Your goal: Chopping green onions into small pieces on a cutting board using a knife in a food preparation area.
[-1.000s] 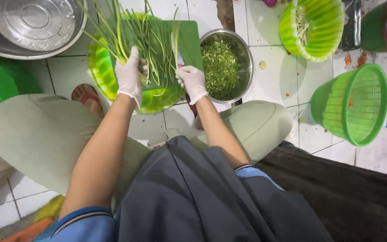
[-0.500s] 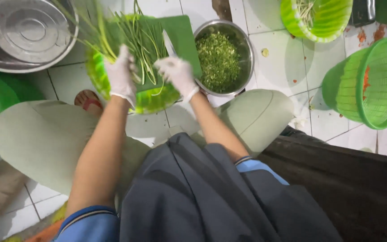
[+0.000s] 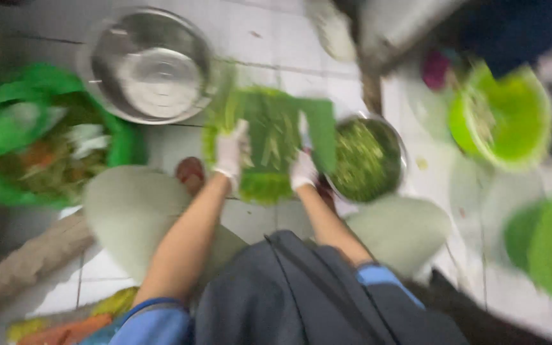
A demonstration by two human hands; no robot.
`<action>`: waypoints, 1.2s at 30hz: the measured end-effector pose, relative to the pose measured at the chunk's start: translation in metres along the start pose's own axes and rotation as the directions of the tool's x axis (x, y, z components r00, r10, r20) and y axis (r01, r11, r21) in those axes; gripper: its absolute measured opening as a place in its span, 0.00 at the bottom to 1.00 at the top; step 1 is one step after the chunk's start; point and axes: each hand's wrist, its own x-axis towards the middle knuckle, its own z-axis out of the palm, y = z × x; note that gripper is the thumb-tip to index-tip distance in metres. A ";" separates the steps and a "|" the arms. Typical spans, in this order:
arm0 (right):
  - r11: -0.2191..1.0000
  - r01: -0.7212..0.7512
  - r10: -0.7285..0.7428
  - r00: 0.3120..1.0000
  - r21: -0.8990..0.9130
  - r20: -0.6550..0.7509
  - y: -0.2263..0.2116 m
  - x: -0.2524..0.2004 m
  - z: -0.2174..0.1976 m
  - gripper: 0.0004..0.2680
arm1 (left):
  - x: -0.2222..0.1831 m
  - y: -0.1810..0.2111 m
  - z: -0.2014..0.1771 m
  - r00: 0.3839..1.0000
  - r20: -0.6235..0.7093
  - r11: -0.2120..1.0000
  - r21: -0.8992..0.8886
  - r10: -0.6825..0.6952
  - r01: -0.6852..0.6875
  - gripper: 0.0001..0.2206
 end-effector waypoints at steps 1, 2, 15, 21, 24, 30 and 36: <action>0.998 0.062 -0.062 0.998 -0.009 0.016 -0.019 -0.038 -0.030 0.09 | -0.002 -0.001 0.000 0.999 -0.044 0.999 -0.033 0.032 -0.033 0.17; 0.998 0.029 -0.029 1.000 -0.052 -0.002 -0.044 -0.064 -0.054 0.09 | -0.001 -0.001 0.003 1.000 -0.022 0.998 -0.067 0.008 -0.009 0.15; 0.929 0.038 0.055 0.969 0.368 -0.239 -0.098 -0.143 -0.178 0.09 | 0.032 -0.046 0.035 0.990 0.128 0.986 -0.145 -0.060 0.078 0.18; 0.776 0.204 -0.108 0.975 0.597 -0.193 -0.135 -0.198 -0.156 0.06 | 0.028 -0.087 0.028 0.967 0.233 0.988 -0.093 -0.098 0.123 0.28; 0.816 0.245 -0.210 0.969 0.524 -0.127 -0.153 -0.229 -0.146 0.06 | 0.035 -0.082 0.015 0.987 0.157 0.978 0.208 -0.037 0.003 0.16; 0.868 0.263 -0.271 0.962 0.420 -0.043 -0.172 -0.246 -0.186 0.14 | -0.043 -0.007 0.001 0.994 0.086 0.962 0.260 0.064 -0.084 0.08; 0.850 0.095 -0.079 0.995 0.518 -0.052 -0.102 -0.181 -0.222 0.14 | -0.065 0.027 0.007 0.999 0.002 0.970 0.238 -0.044 0.042 0.08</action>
